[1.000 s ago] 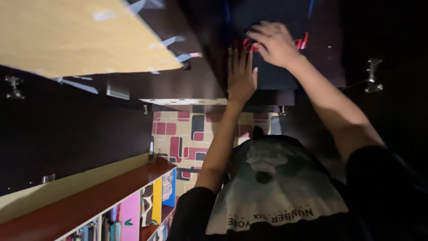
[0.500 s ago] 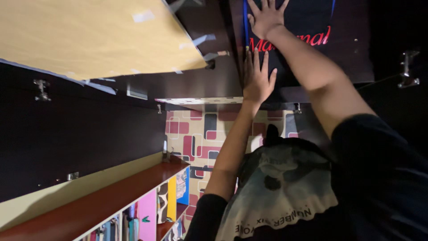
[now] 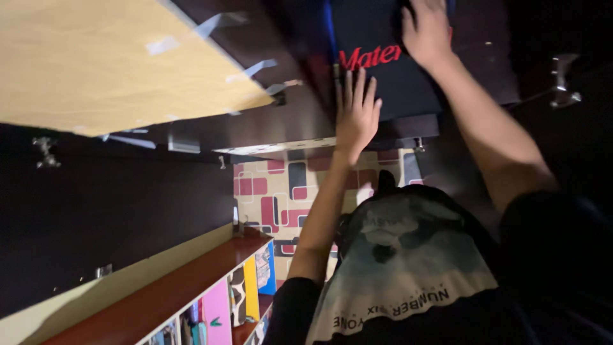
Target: The person folds several t-shirts on a small ironing board and places them into a wardrobe. They handle each shirt individually, smoothing and folding them before storing them in a cabinet.
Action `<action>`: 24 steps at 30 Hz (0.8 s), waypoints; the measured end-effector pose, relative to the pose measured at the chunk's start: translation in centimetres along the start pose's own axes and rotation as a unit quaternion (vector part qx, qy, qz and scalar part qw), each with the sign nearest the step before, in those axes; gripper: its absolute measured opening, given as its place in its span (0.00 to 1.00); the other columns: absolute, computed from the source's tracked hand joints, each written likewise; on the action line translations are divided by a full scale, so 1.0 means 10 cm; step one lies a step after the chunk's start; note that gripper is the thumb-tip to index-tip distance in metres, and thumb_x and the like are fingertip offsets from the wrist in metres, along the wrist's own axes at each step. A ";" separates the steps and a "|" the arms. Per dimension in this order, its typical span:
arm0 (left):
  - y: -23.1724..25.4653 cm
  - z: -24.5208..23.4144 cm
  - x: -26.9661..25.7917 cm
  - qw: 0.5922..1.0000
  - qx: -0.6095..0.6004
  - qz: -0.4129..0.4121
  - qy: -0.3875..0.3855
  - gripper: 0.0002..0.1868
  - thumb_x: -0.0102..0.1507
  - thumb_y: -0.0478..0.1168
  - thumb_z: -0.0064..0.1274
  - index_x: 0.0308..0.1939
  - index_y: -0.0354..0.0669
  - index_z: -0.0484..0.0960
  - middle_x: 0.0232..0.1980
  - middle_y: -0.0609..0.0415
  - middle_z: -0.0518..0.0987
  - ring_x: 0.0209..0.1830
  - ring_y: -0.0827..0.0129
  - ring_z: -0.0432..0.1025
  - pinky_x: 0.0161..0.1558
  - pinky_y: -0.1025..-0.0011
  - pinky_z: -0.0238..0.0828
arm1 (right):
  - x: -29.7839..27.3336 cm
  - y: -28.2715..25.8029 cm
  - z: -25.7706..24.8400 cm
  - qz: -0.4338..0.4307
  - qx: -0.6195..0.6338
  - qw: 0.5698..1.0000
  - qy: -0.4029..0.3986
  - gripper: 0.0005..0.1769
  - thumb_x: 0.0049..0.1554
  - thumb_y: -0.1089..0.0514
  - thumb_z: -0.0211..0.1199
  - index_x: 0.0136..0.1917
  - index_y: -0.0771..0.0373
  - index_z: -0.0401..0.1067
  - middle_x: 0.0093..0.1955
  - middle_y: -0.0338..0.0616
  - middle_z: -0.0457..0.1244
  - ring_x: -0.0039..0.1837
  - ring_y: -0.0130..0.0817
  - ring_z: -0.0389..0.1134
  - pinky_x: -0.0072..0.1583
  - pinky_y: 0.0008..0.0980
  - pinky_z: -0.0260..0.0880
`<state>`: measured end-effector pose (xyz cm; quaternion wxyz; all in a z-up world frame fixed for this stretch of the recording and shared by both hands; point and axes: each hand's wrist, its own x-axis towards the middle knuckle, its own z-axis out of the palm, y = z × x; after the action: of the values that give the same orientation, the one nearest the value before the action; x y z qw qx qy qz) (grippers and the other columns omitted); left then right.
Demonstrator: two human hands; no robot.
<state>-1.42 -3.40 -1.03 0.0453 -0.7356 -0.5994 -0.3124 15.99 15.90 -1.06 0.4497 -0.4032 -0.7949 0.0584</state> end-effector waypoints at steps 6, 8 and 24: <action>-0.06 -0.16 -0.24 0.989 -0.044 0.108 -0.089 0.29 0.63 0.41 0.52 0.69 0.38 0.71 0.69 0.46 0.70 0.72 0.51 0.62 0.72 0.49 0.56 | -0.70 -0.40 -0.98 0.182 -0.166 0.969 0.000 0.18 0.66 0.52 0.71 0.47 0.70 0.72 0.44 0.61 0.68 0.49 0.60 0.69 0.52 0.52 0.68; -0.10 -0.14 -0.28 0.991 0.010 0.099 -0.094 0.29 0.64 0.35 0.50 0.71 0.39 0.71 0.66 0.48 0.72 0.68 0.52 0.66 0.71 0.55 0.62 | -0.86 -0.52 -1.03 0.246 -0.238 0.934 -0.101 0.26 0.65 0.41 0.70 0.41 0.66 0.74 0.37 0.60 0.67 0.42 0.61 0.70 0.46 0.52 0.70; -0.01 -0.13 -0.21 0.994 0.010 0.052 -0.093 0.16 0.55 0.39 0.55 0.45 0.35 0.79 0.54 0.42 0.75 0.54 0.48 0.69 0.55 0.51 0.67 | -1.01 -0.63 -1.09 0.239 -0.232 0.930 -0.158 0.21 0.60 0.41 0.70 0.39 0.60 0.75 0.35 0.55 0.68 0.40 0.57 0.71 0.43 0.49 0.71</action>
<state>-2.25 -5.70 -1.12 0.0128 -0.7912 -0.5651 -0.2334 23.31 1.72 1.47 0.1856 -0.6598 -0.7270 0.0412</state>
